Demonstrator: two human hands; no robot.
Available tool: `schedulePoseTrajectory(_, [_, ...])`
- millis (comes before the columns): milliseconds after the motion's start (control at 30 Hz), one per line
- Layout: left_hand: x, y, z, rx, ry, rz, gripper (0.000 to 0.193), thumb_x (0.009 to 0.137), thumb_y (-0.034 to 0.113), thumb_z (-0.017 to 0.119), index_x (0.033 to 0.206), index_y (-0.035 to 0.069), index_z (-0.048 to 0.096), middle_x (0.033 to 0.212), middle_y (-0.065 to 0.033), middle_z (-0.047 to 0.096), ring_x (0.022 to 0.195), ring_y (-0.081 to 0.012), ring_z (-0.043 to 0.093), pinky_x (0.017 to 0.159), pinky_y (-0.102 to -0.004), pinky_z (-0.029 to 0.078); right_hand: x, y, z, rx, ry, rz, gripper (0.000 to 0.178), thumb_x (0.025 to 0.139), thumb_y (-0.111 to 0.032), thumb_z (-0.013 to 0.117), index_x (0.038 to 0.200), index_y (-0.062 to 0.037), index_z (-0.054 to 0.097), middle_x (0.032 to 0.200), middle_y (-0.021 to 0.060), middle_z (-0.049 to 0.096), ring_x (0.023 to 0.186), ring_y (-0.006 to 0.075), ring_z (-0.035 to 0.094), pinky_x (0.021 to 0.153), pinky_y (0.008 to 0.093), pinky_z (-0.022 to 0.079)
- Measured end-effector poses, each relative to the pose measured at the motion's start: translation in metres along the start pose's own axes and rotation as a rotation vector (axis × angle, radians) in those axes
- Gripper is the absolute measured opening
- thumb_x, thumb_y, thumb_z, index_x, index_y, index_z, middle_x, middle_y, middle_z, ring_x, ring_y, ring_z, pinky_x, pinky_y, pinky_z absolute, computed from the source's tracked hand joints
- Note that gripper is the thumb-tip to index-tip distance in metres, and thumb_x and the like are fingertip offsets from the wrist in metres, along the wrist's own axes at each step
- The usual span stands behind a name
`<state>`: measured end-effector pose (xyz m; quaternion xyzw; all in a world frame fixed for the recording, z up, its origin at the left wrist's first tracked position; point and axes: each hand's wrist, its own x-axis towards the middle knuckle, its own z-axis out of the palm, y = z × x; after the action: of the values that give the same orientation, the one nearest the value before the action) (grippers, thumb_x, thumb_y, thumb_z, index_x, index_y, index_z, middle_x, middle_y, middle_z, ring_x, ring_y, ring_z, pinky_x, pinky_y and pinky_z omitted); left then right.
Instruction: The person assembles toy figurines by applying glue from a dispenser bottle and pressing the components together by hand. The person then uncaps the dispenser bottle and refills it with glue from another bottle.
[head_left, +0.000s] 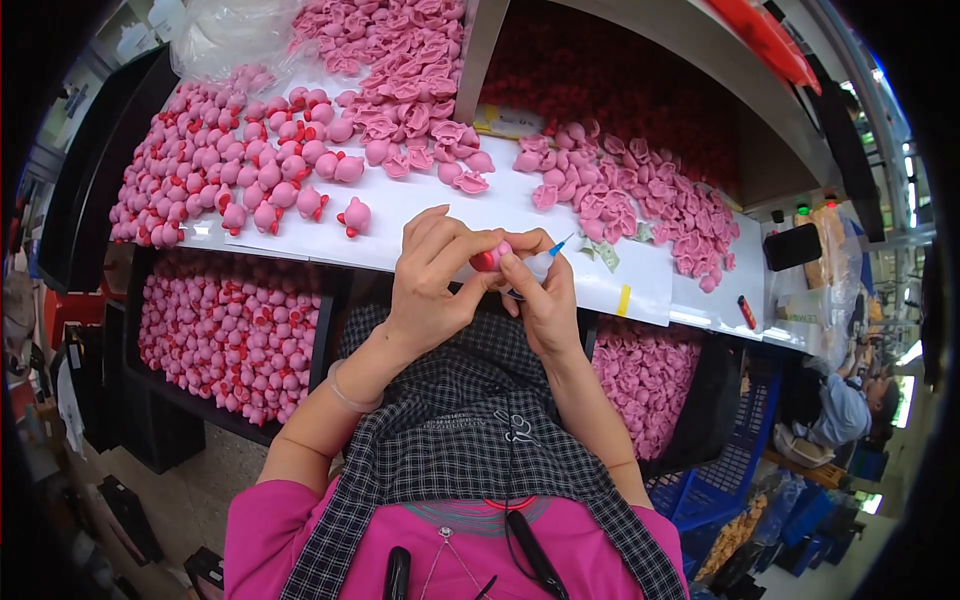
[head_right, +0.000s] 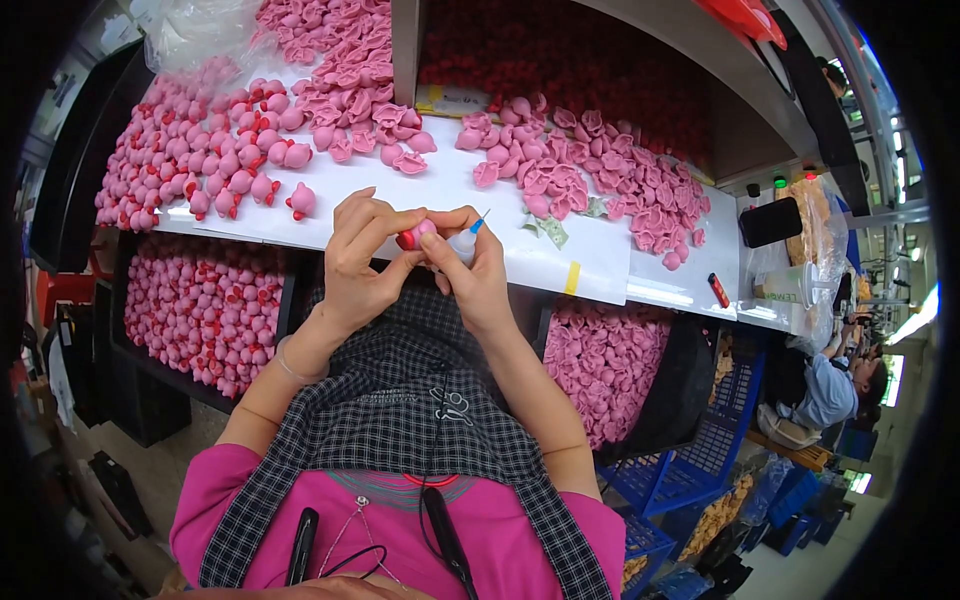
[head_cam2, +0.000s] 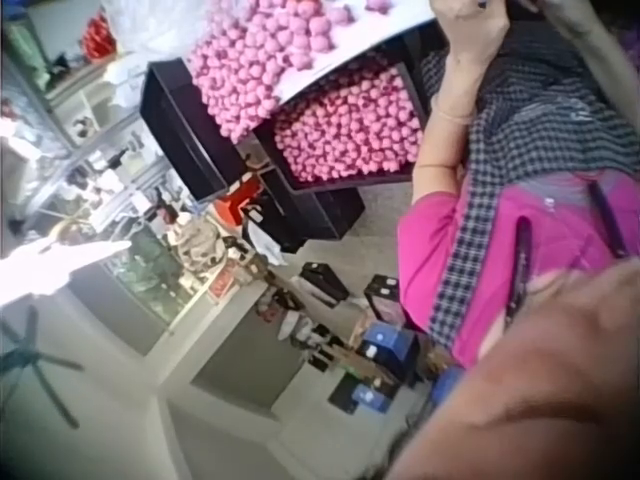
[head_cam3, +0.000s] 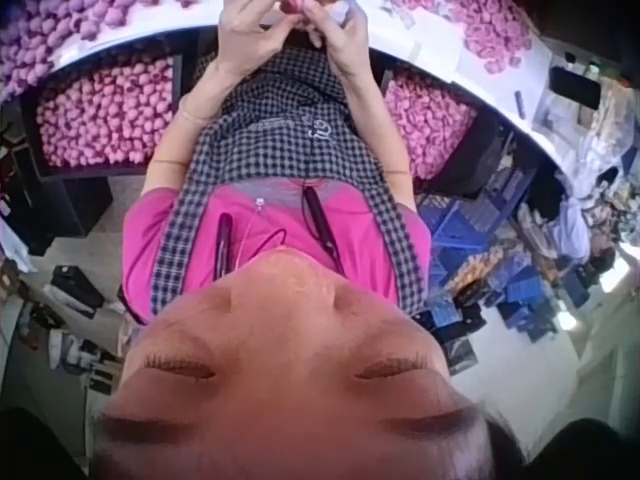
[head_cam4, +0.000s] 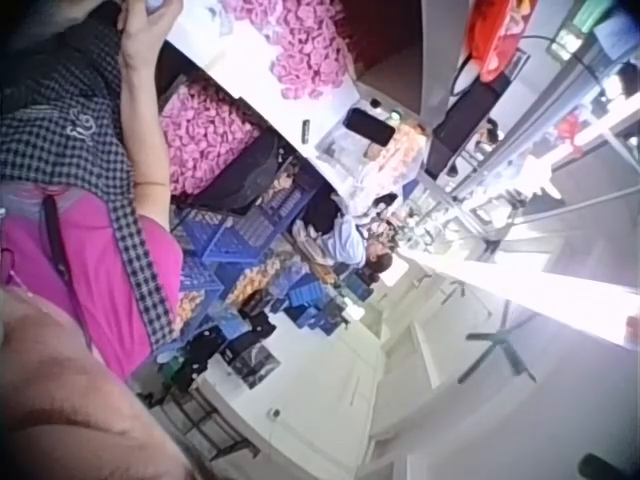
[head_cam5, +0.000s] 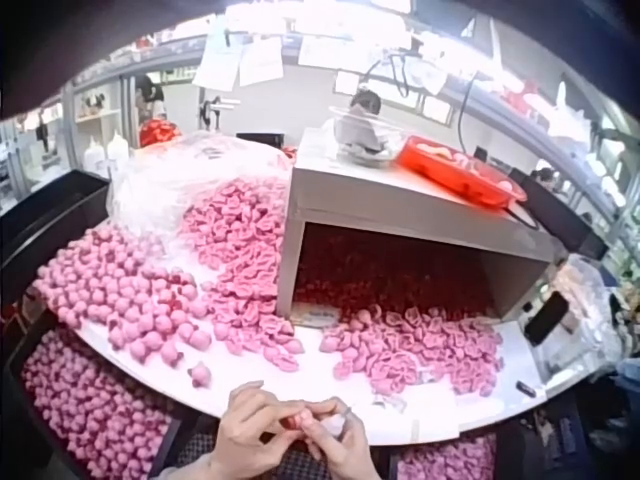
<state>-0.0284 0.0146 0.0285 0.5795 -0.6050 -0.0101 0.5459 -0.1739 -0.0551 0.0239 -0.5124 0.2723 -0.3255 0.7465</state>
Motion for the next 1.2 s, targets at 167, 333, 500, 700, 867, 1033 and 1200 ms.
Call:
schedulePoseTrajectory(167, [0.001, -0.016, -0.005, 0.048, 0.029, -0.057, 0.033, 0.070, 0.012, 0.081, 0.102, 0.010, 0.071, 0.088, -0.0033, 0.062, 0.091, -0.0244, 0.059, 0.098, -0.0412, 0.037, 0.025, -0.015, -0.007, -0.456, -0.073, -0.152, 0.024, 0.090, -0.011, 0.070, 0.110, 0.0001, 0.065, 0.087, 0.0026, 0.066, 0.073, 0.0060, 0.058, 0.065, 0.0199, 0.046])
schedulePoseTrajectory(333, [0.005, -0.036, -0.026, 0.251, -0.001, -0.097, 0.034, 0.070, 0.017, 0.084, 0.100, 0.008, 0.071, 0.094, -0.0044, 0.066, 0.097, -0.0245, 0.059, 0.093, -0.0375, 0.037, 0.103, -0.051, -0.037, -0.733, 0.160, -0.386, 0.018, 0.084, -0.008, 0.073, 0.101, -0.0017, 0.072, 0.092, 0.0077, 0.073, 0.083, 0.0148, 0.067, 0.077, 0.0299, 0.052])
schedulePoseTrajectory(500, [0.003, -0.059, -0.037, 0.443, -0.003, -0.049, 0.034, 0.072, 0.021, 0.083, 0.102, 0.011, 0.070, 0.100, -0.0019, 0.065, 0.102, -0.0224, 0.057, 0.103, -0.0409, 0.031, 0.189, -0.058, -0.038, -1.435, 0.323, -0.336, 0.034, 0.079, -0.032, 0.077, 0.108, -0.0136, 0.074, 0.098, 0.0161, 0.072, 0.088, 0.0347, 0.071, 0.076, 0.0445, 0.056])
schedulePoseTrajectory(700, [0.004, -0.067, -0.052, 0.524, 0.047, -0.051, 0.032, 0.075, 0.022, 0.081, 0.103, 0.012, 0.069, 0.104, -0.0017, 0.062, 0.107, -0.0219, 0.055, 0.107, -0.0430, 0.029, 0.215, -0.040, -0.039, -1.676, 0.315, -0.336, 0.031, 0.079, -0.035, 0.077, 0.101, -0.0140, 0.073, 0.098, 0.0137, 0.071, 0.092, 0.0353, 0.069, 0.077, 0.0479, 0.055])
schedulePoseTrajectory(867, [0.008, -0.086, -0.068, 0.629, 0.105, -0.085, 0.034, 0.075, 0.022, 0.079, 0.104, 0.010, 0.066, 0.108, -0.0045, 0.061, 0.110, -0.0243, 0.054, 0.106, -0.0436, 0.030, 0.193, -0.049, -0.043, -1.579, 0.317, -0.435, 0.027, 0.082, -0.032, 0.074, 0.098, -0.0108, 0.071, 0.096, 0.0145, 0.071, 0.094, 0.0352, 0.069, 0.076, 0.0474, 0.055])
schedulePoseTrajectory(1033, [0.018, -0.091, -0.066, 0.822, 0.215, -0.183, 0.038, 0.074, 0.021, 0.079, 0.108, 0.011, 0.064, 0.110, -0.0049, 0.059, 0.113, -0.0251, 0.052, 0.105, -0.0452, 0.030, 0.145, -0.049, -0.045, -1.074, 0.145, -0.638, 0.025, 0.090, -0.018, 0.069, 0.112, -0.0058, 0.070, 0.095, 0.0110, 0.072, 0.075, 0.0197, 0.069, 0.065, 0.0332, 0.053])
schedulePoseTrajectory(1200, [0.036, -0.083, -0.051, 0.777, 0.102, -0.048, 0.038, 0.075, 0.017, 0.078, 0.111, 0.013, 0.065, 0.114, -0.0036, 0.058, 0.115, -0.0240, 0.052, 0.107, -0.0492, 0.027, 0.096, -0.030, -0.038, -0.908, 0.084, -0.408, 0.023, 0.090, -0.011, 0.071, 0.110, -0.0010, 0.069, 0.091, 0.0015, 0.068, 0.076, 0.0085, 0.061, 0.067, 0.0225, 0.048])
